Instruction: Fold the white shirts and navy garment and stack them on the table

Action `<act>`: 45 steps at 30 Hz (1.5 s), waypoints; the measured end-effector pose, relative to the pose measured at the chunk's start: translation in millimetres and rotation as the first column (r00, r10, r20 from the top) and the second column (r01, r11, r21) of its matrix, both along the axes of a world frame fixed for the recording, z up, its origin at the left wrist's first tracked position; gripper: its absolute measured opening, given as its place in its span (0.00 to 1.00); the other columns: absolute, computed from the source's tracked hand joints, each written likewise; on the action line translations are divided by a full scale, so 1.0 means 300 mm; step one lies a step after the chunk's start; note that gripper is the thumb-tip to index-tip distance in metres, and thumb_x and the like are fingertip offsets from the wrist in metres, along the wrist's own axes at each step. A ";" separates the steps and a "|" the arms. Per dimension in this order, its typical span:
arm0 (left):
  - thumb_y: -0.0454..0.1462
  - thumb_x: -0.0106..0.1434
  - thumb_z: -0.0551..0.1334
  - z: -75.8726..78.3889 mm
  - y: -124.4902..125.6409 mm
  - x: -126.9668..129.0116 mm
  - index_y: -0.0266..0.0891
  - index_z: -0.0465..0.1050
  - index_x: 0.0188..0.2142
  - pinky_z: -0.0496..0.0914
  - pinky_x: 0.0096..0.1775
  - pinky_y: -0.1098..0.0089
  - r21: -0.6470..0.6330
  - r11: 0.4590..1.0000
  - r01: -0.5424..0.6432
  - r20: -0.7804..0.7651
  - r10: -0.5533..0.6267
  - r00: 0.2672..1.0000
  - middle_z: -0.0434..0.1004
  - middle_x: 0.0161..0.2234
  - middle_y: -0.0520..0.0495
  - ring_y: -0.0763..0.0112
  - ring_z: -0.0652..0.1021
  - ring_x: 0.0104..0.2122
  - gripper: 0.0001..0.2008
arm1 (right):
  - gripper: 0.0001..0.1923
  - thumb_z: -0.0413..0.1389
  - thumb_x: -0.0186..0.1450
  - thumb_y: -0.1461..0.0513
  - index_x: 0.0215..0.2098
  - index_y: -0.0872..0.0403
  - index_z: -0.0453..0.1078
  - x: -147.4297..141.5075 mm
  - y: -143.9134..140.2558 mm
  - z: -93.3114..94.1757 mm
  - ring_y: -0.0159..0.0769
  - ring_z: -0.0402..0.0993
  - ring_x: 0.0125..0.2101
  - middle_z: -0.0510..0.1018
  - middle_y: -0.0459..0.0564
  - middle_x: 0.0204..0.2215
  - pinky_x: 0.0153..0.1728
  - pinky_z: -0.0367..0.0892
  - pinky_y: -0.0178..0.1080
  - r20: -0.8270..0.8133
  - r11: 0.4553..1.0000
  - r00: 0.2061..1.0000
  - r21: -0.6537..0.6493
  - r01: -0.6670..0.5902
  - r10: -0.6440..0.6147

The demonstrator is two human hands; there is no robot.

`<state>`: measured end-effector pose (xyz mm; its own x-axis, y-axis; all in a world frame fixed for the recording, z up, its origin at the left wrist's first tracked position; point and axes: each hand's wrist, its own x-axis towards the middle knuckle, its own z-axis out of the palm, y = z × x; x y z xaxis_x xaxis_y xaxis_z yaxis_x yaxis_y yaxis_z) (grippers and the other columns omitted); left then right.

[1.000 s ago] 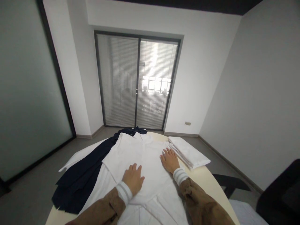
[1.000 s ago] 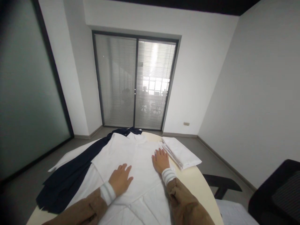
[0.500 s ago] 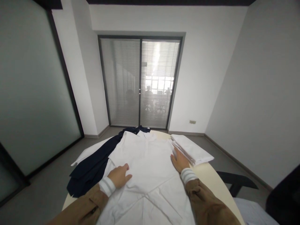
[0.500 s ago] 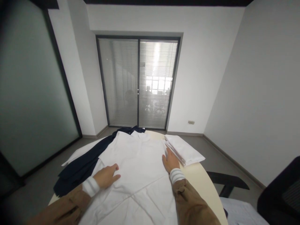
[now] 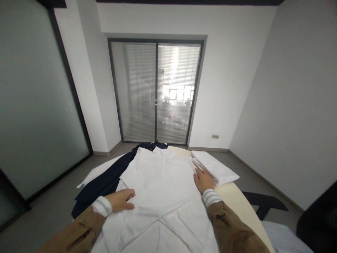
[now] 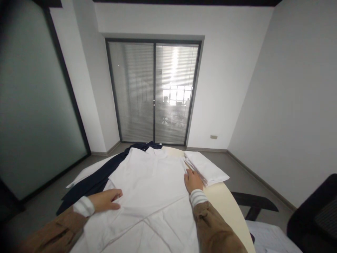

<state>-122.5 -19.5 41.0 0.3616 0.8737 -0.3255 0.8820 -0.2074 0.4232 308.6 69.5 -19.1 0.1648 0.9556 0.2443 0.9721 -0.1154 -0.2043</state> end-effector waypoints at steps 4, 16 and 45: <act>0.43 0.49 0.63 0.026 0.003 -0.006 0.42 0.66 0.31 0.60 0.32 0.69 -0.056 0.998 0.030 -0.064 -0.034 0.997 0.70 0.30 0.51 0.62 0.73 0.32 0.12 | 0.26 0.41 0.71 0.53 0.63 0.51 0.64 -0.003 0.005 -0.003 0.46 0.68 0.53 0.73 0.58 0.53 0.55 0.56 0.44 0.041 1.000 0.999 -0.016 -0.006 0.007; 0.44 0.38 0.69 0.010 0.029 -0.035 0.44 0.60 0.26 0.58 0.23 0.69 -0.314 0.949 0.031 0.001 -0.033 0.999 0.65 0.21 0.58 0.70 0.66 0.20 0.20 | 0.23 0.46 0.69 0.61 0.60 0.51 0.69 0.007 0.015 -0.019 0.43 0.68 0.52 0.73 0.55 0.54 0.54 0.59 0.41 0.042 0.997 0.996 0.008 -0.073 0.072; 0.45 0.63 0.58 -0.047 0.199 -0.116 0.34 0.66 0.52 0.68 0.47 0.64 0.283 0.852 -0.441 0.158 0.412 0.897 0.78 0.45 0.38 0.55 0.78 0.46 0.22 | 0.42 0.34 0.65 0.34 0.72 0.41 0.39 -0.298 -0.138 0.016 0.60 0.26 0.69 0.37 0.48 0.72 0.60 0.28 0.70 -0.019 0.890 0.947 -0.337 -0.307 0.320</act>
